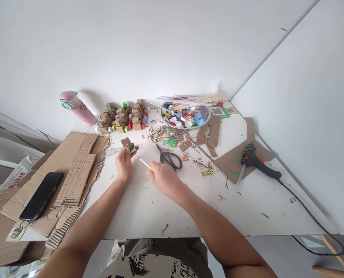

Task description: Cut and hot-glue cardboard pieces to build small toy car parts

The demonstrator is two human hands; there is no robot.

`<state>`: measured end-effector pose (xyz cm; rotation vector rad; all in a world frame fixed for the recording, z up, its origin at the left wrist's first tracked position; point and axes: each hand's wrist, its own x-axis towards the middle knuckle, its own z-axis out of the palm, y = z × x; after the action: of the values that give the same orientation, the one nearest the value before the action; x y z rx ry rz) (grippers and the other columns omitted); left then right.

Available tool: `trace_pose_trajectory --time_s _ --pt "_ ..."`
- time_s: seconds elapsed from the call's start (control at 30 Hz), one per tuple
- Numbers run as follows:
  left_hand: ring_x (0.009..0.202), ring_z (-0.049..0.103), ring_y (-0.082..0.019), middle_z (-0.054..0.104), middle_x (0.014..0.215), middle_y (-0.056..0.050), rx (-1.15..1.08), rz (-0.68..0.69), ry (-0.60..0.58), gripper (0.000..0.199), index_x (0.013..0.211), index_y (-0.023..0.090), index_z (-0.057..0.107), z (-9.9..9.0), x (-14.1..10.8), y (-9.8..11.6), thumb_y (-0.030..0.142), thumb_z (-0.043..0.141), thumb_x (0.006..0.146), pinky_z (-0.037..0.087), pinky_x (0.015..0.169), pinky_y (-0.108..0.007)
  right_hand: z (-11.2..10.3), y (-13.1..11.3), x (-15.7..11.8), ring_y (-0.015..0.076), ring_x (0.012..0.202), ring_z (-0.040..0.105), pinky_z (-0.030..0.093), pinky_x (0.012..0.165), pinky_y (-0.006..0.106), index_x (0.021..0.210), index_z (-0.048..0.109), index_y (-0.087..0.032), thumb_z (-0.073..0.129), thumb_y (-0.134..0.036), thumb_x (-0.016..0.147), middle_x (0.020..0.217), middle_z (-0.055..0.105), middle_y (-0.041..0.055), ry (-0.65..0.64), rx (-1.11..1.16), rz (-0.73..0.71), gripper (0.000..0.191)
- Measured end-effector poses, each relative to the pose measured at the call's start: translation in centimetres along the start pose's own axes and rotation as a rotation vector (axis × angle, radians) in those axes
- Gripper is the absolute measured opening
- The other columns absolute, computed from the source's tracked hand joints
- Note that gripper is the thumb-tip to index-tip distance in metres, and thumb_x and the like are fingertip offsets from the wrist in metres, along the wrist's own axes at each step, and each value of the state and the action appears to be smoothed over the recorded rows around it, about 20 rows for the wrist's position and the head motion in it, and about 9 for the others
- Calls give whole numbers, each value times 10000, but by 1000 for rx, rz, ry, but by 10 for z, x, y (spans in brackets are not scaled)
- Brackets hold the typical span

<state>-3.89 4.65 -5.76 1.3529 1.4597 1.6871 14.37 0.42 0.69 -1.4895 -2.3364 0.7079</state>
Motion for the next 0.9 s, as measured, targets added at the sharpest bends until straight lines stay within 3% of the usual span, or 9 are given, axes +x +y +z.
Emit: trace_pose_trajectory --time_s 0.1,0.17,0.27,0.37,0.5,0.63,0.9 --pt "942 849 -258 861 967 -122 1 2 -85 568 988 190 761 3 -7 1 718 550 995 706 882 -408 -24 34 4 238 695 659 347 565 309 870 633 -265 634 -224 987 797 726 70 224 -97 115 124" --pt "941 844 -248 862 972 -116 26 20 -138 570 1029 198 778 5 -11 2 722 557 990 700 870 -391 -39 55 5 267 714 673 353 573 325 879 655 -269 647 -238 979 809 735 95 287 -166 209 106" --pt "917 837 -230 863 974 -108 65 30 -177 552 1046 209 785 6 -11 4 701 538 1009 692 845 -364 -53 75 6 300 738 698 368 578 339 894 704 -264 665 -198 947 799 740 115 208 -228 362 93" --pt "915 837 -226 862 960 -98 71 39 -188 523 1063 215 775 5 -9 5 672 522 1029 688 850 -363 -55 78 7 318 800 725 401 609 351 883 737 -248 652 -125 912 843 764 140 132 -268 441 153" --pt "916 838 -223 862 948 -89 74 75 -204 478 1050 223 769 5 -9 7 634 524 1043 685 849 -362 -52 78 9 305 823 727 412 613 346 926 745 -257 695 -151 890 907 786 130 174 -272 369 123" --pt "889 835 -217 864 940 -83 101 88 -216 450 1032 230 773 5 -9 9 602 520 1051 676 779 -334 -51 81 9 280 755 703 391 575 329 936 730 -278 728 -170 868 841 772 88 197 -248 291 127" --pt "865 834 -211 859 907 -73 118 104 -221 389 1020 235 772 4 -8 8 552 547 1042 673 744 -317 -46 84 7 257 682 690 367 550 314 719 652 -261 748 -153 853 727 718 78 106 -314 276 197"
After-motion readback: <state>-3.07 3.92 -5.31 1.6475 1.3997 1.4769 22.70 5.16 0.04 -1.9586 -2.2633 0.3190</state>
